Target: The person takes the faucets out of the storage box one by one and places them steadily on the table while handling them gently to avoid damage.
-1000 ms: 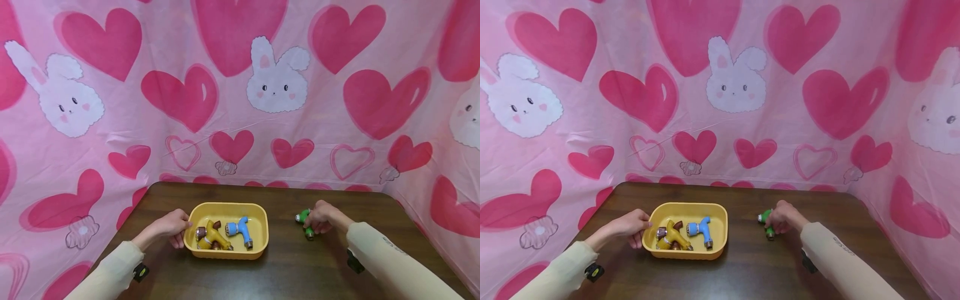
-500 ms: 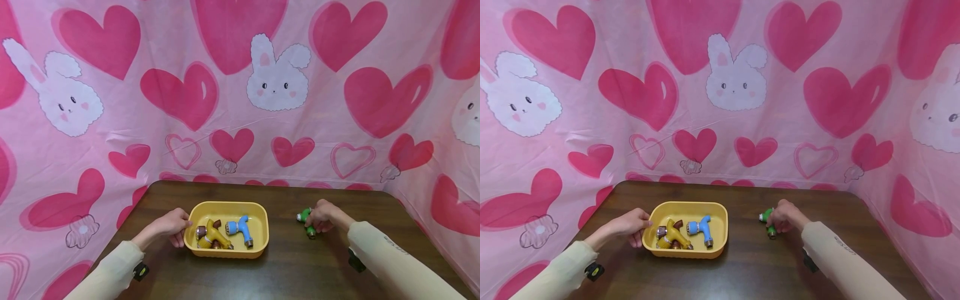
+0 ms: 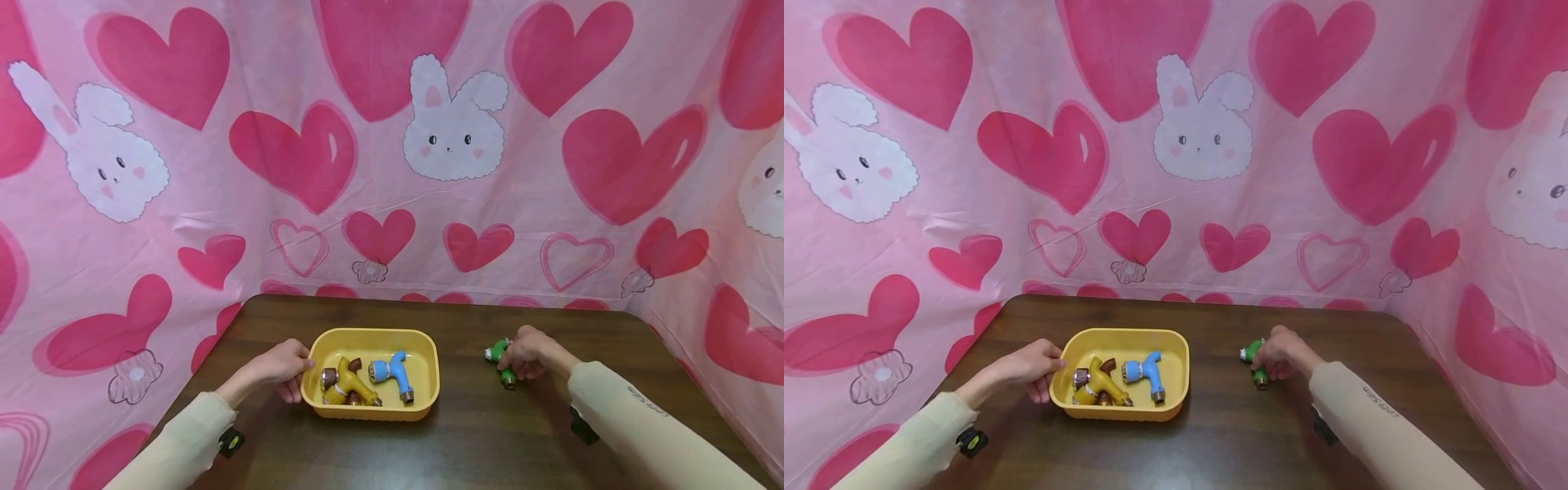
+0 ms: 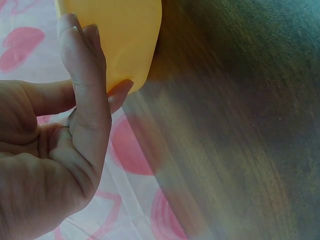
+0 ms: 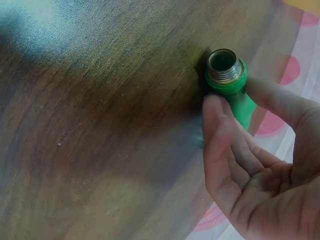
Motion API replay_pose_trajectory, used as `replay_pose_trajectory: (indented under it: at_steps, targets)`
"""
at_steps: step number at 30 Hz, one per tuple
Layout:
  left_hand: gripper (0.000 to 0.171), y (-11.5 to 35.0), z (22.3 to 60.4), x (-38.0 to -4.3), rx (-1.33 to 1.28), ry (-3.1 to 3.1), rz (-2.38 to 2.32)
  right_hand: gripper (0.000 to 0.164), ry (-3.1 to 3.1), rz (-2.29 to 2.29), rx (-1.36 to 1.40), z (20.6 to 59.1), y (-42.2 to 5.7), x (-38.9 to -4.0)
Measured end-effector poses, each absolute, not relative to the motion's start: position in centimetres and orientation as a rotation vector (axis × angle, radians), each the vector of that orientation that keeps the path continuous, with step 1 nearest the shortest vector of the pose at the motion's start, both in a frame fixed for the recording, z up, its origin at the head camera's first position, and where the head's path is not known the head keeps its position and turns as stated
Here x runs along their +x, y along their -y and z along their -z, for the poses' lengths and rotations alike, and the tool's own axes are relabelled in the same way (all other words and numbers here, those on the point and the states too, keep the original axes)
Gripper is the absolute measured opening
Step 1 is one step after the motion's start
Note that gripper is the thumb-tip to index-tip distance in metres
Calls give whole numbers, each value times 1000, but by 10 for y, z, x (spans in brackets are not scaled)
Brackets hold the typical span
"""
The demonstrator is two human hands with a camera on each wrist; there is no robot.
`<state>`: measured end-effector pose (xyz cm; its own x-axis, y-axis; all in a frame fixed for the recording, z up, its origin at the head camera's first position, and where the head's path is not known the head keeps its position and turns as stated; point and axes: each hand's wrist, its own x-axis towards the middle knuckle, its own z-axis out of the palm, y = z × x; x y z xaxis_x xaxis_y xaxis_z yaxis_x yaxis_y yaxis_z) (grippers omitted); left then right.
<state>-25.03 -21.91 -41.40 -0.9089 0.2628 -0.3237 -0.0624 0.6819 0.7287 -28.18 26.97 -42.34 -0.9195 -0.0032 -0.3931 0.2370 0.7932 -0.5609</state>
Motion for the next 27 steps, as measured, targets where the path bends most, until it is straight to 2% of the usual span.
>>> replay_pose_trajectory:
  at_steps: [15,27]
  targets:
    - [17,221,413,-251,157,-2478,-1103,29,-2621,814,140,417,-268,-276]
    - [17,221,414,-250,178,-2477,-1109,25,-2613,821,151,417,-267,-276]
